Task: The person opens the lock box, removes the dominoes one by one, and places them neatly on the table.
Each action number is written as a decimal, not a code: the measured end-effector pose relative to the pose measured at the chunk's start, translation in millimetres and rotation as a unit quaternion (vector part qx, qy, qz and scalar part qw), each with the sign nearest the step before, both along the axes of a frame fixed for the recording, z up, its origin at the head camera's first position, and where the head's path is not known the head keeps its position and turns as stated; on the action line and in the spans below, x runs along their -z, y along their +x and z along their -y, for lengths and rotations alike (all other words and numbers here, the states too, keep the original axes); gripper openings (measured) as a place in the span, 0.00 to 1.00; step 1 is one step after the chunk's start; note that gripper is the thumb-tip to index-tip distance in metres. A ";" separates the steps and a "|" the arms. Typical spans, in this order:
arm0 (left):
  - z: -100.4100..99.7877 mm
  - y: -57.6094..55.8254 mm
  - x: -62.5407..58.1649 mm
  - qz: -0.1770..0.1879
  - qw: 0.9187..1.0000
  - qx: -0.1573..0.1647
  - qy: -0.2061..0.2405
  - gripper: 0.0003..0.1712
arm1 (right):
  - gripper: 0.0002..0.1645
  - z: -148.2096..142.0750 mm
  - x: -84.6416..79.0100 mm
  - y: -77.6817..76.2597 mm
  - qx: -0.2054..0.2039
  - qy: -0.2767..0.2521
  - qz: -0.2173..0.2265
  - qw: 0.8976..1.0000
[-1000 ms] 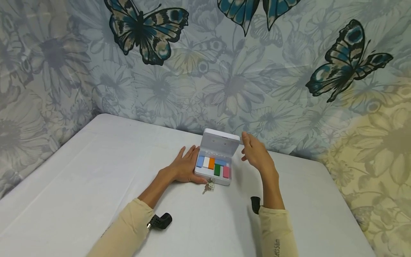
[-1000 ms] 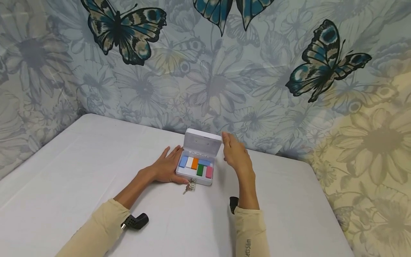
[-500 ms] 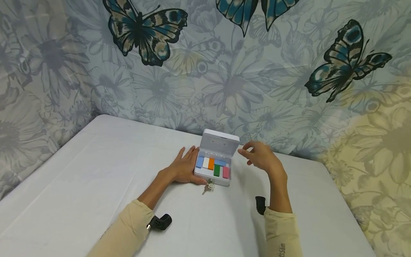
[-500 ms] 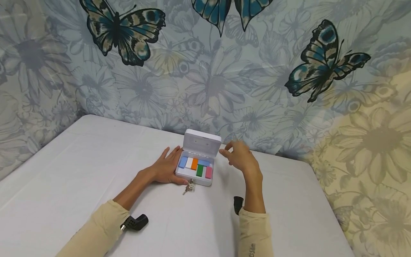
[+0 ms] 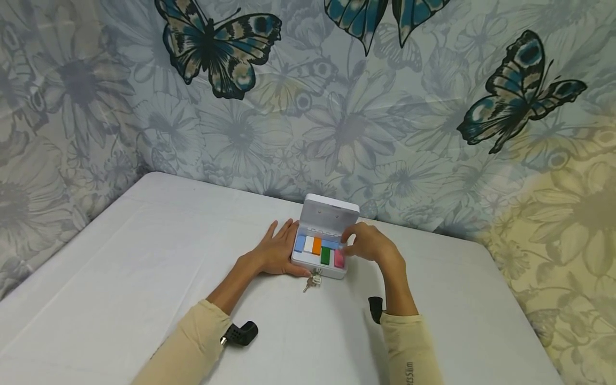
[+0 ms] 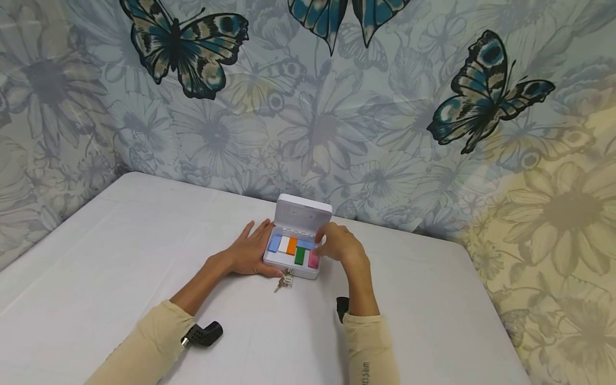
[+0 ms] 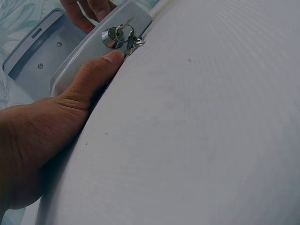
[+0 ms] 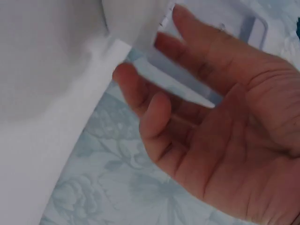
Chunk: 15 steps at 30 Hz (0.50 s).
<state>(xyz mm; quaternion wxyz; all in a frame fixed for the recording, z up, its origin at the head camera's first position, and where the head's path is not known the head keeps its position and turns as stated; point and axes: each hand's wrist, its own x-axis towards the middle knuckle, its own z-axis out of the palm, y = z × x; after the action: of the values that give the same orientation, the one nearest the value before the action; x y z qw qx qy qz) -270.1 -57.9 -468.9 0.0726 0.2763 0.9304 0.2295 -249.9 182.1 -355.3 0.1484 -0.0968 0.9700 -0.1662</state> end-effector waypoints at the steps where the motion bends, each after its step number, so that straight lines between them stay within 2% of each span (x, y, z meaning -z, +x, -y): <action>1: 0.6 -0.4 0.3 -0.001 1.000 0.000 0.002 0.75 | 0.16 3.8 2.4 -0.4 0.009 0.014 -0.007 1.000; 7: 2.6 -0.5 0.5 -0.002 1.000 0.001 0.009 0.76 | 0.13 23.0 18.2 -1.7 0.060 0.070 -0.045 0.995; 15: 2.0 -0.6 1.3 -0.004 1.000 0.004 0.007 0.75 | 0.07 32.2 27.0 -1.6 0.081 0.116 -0.059 0.988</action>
<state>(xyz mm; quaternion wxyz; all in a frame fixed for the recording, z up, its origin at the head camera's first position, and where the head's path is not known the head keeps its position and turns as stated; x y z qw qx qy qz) -270.7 -59.9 -470.2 0.0680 0.2817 0.9278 0.2351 -251.5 149.9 -382.3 0.0868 -0.0097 0.9945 -0.0579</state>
